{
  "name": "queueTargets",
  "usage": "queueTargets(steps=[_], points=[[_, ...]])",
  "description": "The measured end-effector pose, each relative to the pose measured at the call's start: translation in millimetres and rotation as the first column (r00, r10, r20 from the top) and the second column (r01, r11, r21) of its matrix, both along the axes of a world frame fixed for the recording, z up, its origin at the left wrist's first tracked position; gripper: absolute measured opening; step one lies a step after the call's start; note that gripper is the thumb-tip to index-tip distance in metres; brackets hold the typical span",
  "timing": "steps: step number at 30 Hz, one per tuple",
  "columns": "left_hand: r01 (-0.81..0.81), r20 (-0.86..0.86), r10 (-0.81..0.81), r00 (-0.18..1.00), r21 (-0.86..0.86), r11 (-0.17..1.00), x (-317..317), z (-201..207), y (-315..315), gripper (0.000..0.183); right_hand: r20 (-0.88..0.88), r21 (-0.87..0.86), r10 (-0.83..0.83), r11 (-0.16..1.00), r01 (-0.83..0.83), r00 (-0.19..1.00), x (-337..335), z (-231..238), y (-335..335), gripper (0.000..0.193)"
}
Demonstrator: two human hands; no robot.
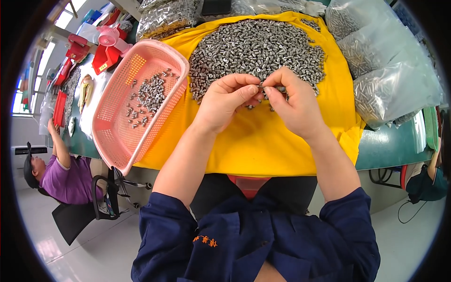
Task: Sorting small metal hardware components on a workbench.
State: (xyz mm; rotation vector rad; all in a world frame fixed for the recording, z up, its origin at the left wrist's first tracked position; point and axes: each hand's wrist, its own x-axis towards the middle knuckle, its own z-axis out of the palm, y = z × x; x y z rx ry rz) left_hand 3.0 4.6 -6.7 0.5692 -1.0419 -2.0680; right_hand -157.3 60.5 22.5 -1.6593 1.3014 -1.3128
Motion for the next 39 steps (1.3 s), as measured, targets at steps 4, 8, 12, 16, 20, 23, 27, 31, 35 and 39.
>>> queueTargets(steps=[4, 8, 12, 16, 20, 23, 27, 31, 35, 39], points=[[-0.055, 0.155, 0.084, 0.984, -0.182, 0.982, -2, 1, 0, 0.014, -0.342, -0.196, -0.09, 0.98, 0.023, 0.935, -1, 0, 0, 0.005], [-0.095, 0.195, 0.14, 0.971, -0.226, 0.969, -2, 5, 3, 0.014, -0.336, -0.193, -0.077, 0.981, 0.012, 0.939, 1, -1, 0, 0.007], [-0.204, 0.283, 0.363, 0.888, -0.463, 0.862, 5, 18, 3, 0.012, -0.097, -0.093, -0.08, 0.993, 0.071, 0.992, 6, -2, 0, 0.005], [-0.361, 0.169, 0.828, 0.535, -0.84, 0.405, 52, 49, -9, 0.012, 0.116, -0.114, -0.169, 0.977, 0.182, 0.979, -13, -2, -6, 0.004], [0.049, 0.438, 0.898, -0.034, -0.897, 0.44, 107, 62, -16, 0.016, 0.184, -0.083, -0.14, 0.984, 0.157, 0.973, -5, 3, -2, 0.006], [0.222, 0.541, 0.824, -0.169, -0.793, 0.567, 101, 66, -8, 0.017, 0.198, -0.092, -0.131, 0.984, 0.151, 0.972, -7, 0, -7, 0.005], [0.235, 0.13, 0.977, 0.172, -0.968, 0.087, 76, 60, -6, 0.02, 0.199, -0.091, -0.16, 0.979, 0.18, 0.967, -9, -2, -7, 0.005], [0.375, 0.59, 0.703, 0.398, -0.804, 0.462, 27, 33, 16, 0.015, 0.198, -0.092, -0.123, 0.985, 0.143, 0.973, -9, 2, -4, 0.005], [0.516, 0.668, 0.692, 0.274, -0.709, 0.481, 14, 17, 14, 0.015, 0.189, -0.075, -0.116, 0.988, 0.132, 0.975, -9, 4, -4, 0.005], [0.513, 0.641, 0.691, 0.335, -0.739, 0.437, 8, 16, 14, 0.013, 0.18, -0.07, -0.103, 0.991, 0.117, 0.978, -7, 3, -3, 0.005]])
